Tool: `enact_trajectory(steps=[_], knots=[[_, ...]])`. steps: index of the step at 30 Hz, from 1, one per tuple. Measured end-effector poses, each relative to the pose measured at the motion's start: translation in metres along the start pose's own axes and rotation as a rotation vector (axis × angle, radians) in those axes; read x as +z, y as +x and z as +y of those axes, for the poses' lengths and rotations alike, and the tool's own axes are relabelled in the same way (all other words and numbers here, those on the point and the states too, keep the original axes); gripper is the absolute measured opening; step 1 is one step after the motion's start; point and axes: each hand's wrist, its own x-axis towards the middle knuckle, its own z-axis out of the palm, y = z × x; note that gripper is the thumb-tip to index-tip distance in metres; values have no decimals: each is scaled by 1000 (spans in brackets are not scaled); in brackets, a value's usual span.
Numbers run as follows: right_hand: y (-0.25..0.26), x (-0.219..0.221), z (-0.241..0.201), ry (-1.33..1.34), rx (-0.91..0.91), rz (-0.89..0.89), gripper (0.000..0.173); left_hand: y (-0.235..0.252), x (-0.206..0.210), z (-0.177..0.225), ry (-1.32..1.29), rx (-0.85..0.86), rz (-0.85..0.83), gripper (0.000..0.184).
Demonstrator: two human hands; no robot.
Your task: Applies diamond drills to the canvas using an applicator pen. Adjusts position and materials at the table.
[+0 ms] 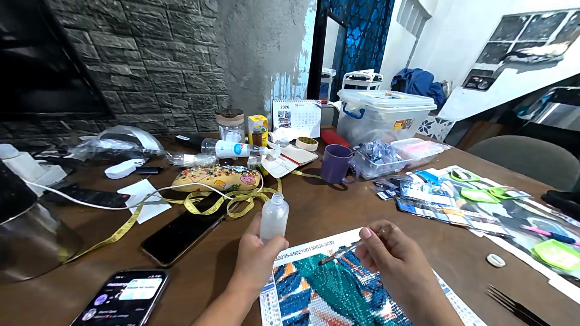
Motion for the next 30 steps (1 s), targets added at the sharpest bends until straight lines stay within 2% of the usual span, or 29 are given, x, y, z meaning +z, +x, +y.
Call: enact_trajectory(steps=[4, 9, 13, 18, 23, 30], knots=[[4, -12, 0, -55, -38, 96, 15, 0, 0, -1, 31, 44, -10, 51], [8, -30, -5, 329, -259, 201, 20, 0, -5, -6, 339, 245, -58, 58], [3, -37, -19, 458, -388, 149, 23, -1, -8, -13, 513, 460, -118, 51], [-5, -39, -34, 380, -508, 29, 19, -4, -6, -16, 593, 634, -216, 50], [-14, -38, -41, 167, -542, -9, 18, -6, -4, -16, 618, 715, -226, 47], [-16, -29, -38, -68, -623, -110, 31, -7, -2, -17, 679, 819, -221, 41]])
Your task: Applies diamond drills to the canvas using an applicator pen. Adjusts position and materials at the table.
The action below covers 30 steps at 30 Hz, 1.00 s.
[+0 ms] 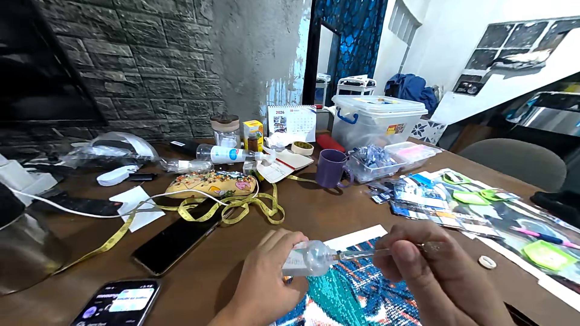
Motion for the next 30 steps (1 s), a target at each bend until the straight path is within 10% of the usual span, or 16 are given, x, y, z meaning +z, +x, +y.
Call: enact_trajectory(steps=[8, 19, 30], knots=[[-1, 5, 4, 130, 160, 116, 20, 0, 2, -2, -3, -9, 21, 42], [19, 5, 25, 843, 1195, 498, 42, -1, 1, -4, -5, -126, 12, 46], [15, 8, 44, 657, 1197, 521, 34, 0, 1, -5, -75, -182, 29, 46]])
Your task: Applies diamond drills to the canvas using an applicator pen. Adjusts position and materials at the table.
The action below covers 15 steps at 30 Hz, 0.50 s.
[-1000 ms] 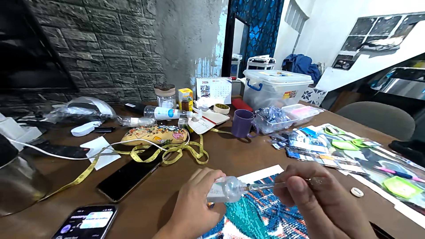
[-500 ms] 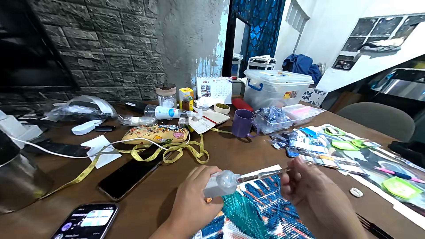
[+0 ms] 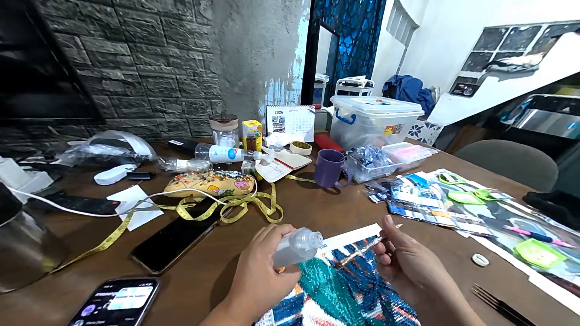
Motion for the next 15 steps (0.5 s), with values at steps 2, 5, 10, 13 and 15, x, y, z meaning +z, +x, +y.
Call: enact_trajectory(steps=[2, 5, 10, 13, 15], knots=[[1, -1, 1, -91, -76, 35, 29, 0, -1, 0, -33, -30, -18, 47], [0, -2, 1, -220, -170, 9, 24, 1, -2, 0, -69, -70, -30, 48], [-3, -4, 5, -325, -204, -147, 22, 2, -4, 3, -104, -157, -23, 51], [-3, -4, 7, -344, -213, -190, 19, 5, -8, 9, -167, -280, -16, 52], [-5, -4, 8, -350, -237, -210, 16, 7, -10, 12, -220, -359, 0, 56]])
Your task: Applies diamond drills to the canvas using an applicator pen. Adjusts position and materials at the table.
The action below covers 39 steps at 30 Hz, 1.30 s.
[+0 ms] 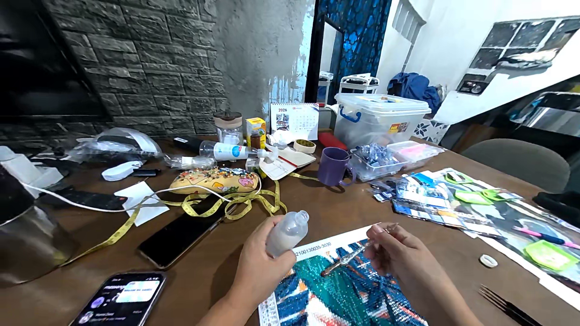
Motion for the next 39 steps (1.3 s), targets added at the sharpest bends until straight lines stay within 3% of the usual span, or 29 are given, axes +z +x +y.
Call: enact_trajectory(steps=[5, 10, 16, 22, 29, 35, 39], knots=[[-4, 3, 4, -67, -94, -65, 17, 4, -1, 3, -166, -125, 47, 54], [-5, 4, 5, -108, -100, -52, 16, 6, 1, 0, -253, -133, 88, 53], [-4, 2, 3, -127, -179, 51, 17, 6, 1, -1, -265, -131, 75, 52], [-11, 12, 9, -93, -209, -63, 15, 5, 2, -1, -290, -129, 75, 52], [-10, 10, 7, -152, -211, 27, 17, 5, 2, 0, -316, -137, 73, 53], [-15, 21, 14, -78, -258, -92, 15, 6, 2, 0, -305, -149, 79, 52], [-14, 21, 16, -154, -276, -52, 14, 6, 2, 0, -313, -150, 75, 52]])
